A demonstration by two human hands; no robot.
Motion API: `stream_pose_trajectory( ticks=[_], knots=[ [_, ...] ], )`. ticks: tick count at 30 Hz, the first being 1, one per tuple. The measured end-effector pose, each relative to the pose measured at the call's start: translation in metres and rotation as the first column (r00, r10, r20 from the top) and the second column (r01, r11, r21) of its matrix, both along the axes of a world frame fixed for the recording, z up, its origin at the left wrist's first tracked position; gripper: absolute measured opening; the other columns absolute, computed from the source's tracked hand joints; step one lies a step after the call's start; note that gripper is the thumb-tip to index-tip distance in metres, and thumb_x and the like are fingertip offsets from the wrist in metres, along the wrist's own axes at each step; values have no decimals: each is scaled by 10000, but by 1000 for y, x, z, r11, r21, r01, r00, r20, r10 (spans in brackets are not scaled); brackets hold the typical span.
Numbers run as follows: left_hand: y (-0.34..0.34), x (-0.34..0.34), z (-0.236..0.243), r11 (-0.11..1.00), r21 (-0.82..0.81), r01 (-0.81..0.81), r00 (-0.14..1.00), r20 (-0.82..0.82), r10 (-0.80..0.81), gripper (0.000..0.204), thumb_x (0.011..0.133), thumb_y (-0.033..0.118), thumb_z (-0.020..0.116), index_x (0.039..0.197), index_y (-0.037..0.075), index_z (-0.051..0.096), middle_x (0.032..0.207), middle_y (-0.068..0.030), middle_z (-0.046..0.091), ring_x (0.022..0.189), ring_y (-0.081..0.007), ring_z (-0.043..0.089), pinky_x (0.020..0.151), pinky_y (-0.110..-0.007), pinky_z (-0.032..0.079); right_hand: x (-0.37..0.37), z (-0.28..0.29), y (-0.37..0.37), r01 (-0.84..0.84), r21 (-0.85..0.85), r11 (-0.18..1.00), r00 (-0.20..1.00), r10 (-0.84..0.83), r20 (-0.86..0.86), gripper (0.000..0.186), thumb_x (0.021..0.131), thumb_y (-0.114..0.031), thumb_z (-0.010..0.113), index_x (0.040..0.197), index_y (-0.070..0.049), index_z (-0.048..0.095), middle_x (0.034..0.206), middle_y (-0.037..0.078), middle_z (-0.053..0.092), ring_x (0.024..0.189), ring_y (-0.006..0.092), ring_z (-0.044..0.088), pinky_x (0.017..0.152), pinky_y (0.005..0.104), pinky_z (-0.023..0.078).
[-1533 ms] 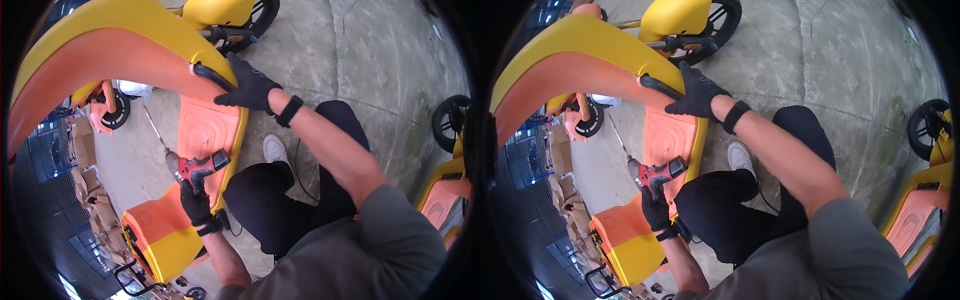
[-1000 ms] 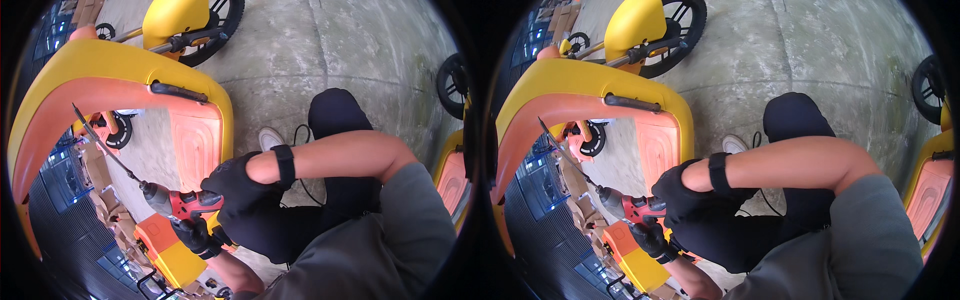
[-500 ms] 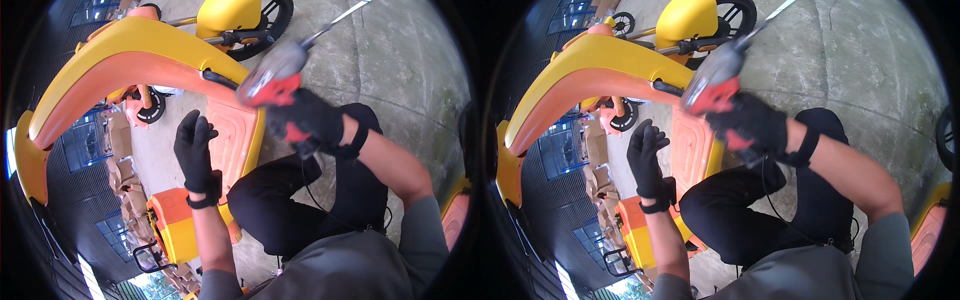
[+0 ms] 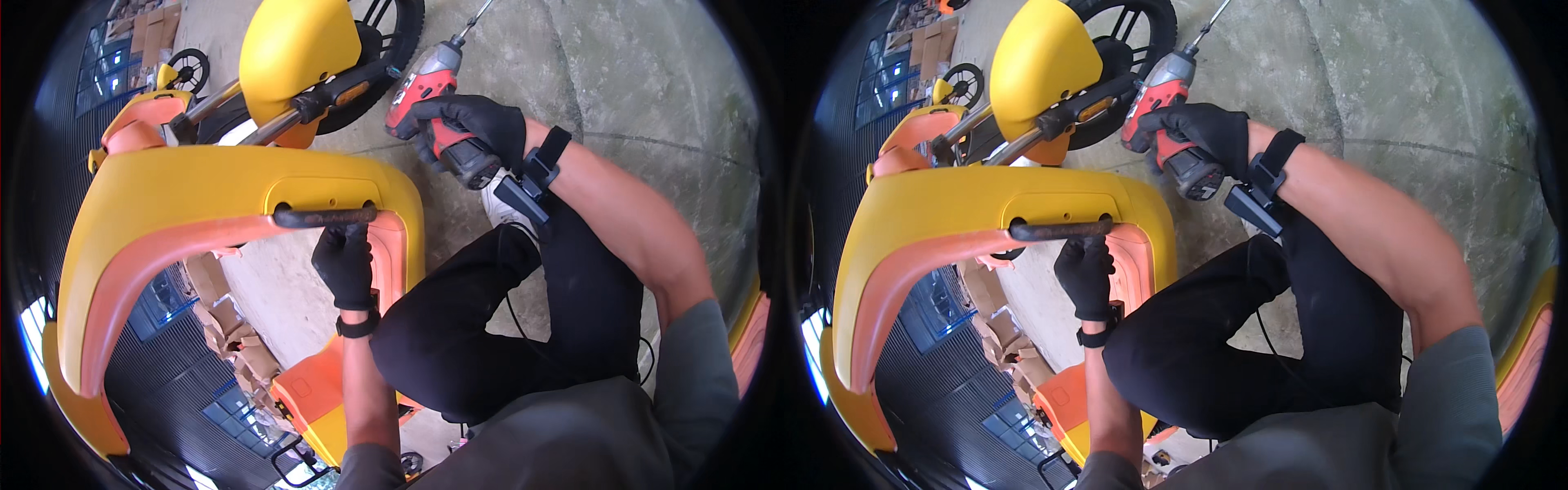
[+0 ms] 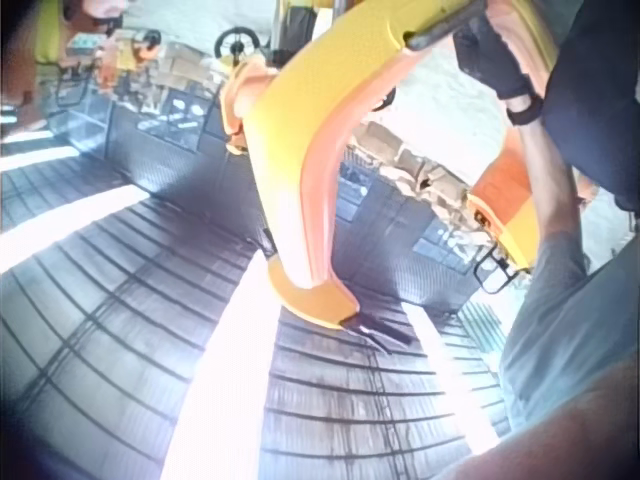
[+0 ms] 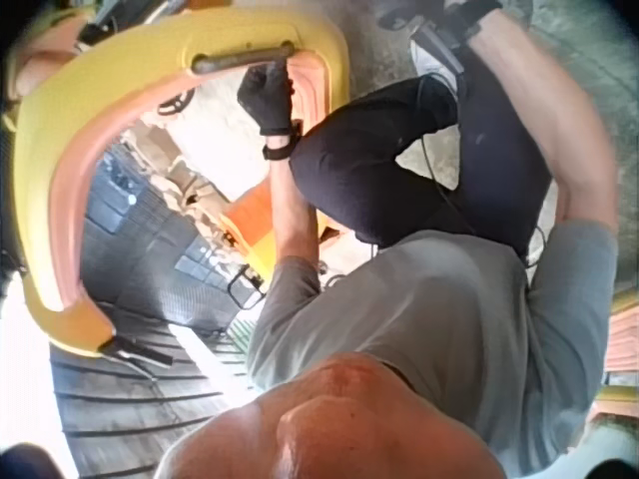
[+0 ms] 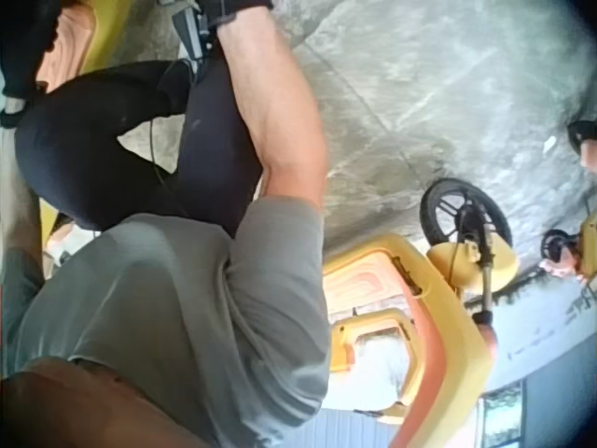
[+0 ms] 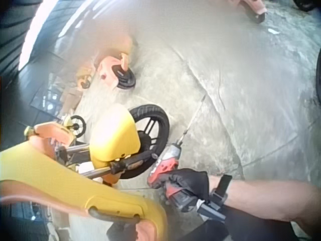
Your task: The person picks up a plastic bin and sets it on their lap while seated, then uses an electric drill to remove screws from the frame of two different electric scooters.
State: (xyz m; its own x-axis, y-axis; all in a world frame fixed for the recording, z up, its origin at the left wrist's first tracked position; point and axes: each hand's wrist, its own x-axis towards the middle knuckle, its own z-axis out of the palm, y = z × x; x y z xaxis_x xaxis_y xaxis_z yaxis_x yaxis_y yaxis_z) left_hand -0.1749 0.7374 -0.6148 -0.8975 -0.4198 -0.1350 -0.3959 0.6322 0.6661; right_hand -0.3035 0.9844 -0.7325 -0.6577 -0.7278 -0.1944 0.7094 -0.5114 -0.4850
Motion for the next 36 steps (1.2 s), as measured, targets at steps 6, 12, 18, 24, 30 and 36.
stream_pose_trajectory(
  ticks=[6,12,18,24,30,36],
  knots=[
    [14,-7,14,994,-38,-102,986,130,106,114,904,73,688,850,-26,672,649,-51,622,524,-115,567,511,-262,441,-15,-6,-11,-8,-122,992,992,23,125,369,1029,-297,512,1222,-9,638,890,83,665,740,167,655,649,288,550],
    [27,-12,17,991,75,-115,989,103,107,189,918,120,716,804,-29,691,613,-44,613,504,-115,542,492,-261,407,-13,-2,-30,-222,-72,972,959,205,-196,350,980,-142,567,1315,-53,614,1016,72,636,856,162,666,736,288,574],
    [29,-16,19,997,45,-56,992,114,50,137,913,91,704,823,-13,702,610,-44,608,504,-114,553,485,-255,406,-19,4,-29,-231,-84,969,961,241,138,408,1017,-339,542,1225,-8,659,985,68,654,845,145,663,713,284,571],
    [28,-12,16,990,98,-99,988,132,86,79,902,70,699,886,-8,703,642,-47,619,511,-118,568,477,-248,429,-15,12,-24,-145,-83,986,987,150,60,367,1019,-283,545,1240,-13,659,1025,66,652,860,138,660,725,275,562],
    [31,-17,19,986,121,-116,986,135,99,77,901,62,701,908,-14,689,665,-59,629,523,-120,578,461,-246,431,-12,13,-35,-208,-83,975,970,217,109,331,954,-315,651,1171,-66,679,924,89,669,724,173,676,644,294,564],
    [31,-15,19,976,139,-166,978,153,145,98,899,65,706,947,-19,693,679,-62,633,533,-124,580,476,-247,442,-16,5,-21,-85,-178,980,987,107,119,326,1029,-241,517,1232,-21,647,908,45,652,741,143,670,657,295,575]
  ],
)
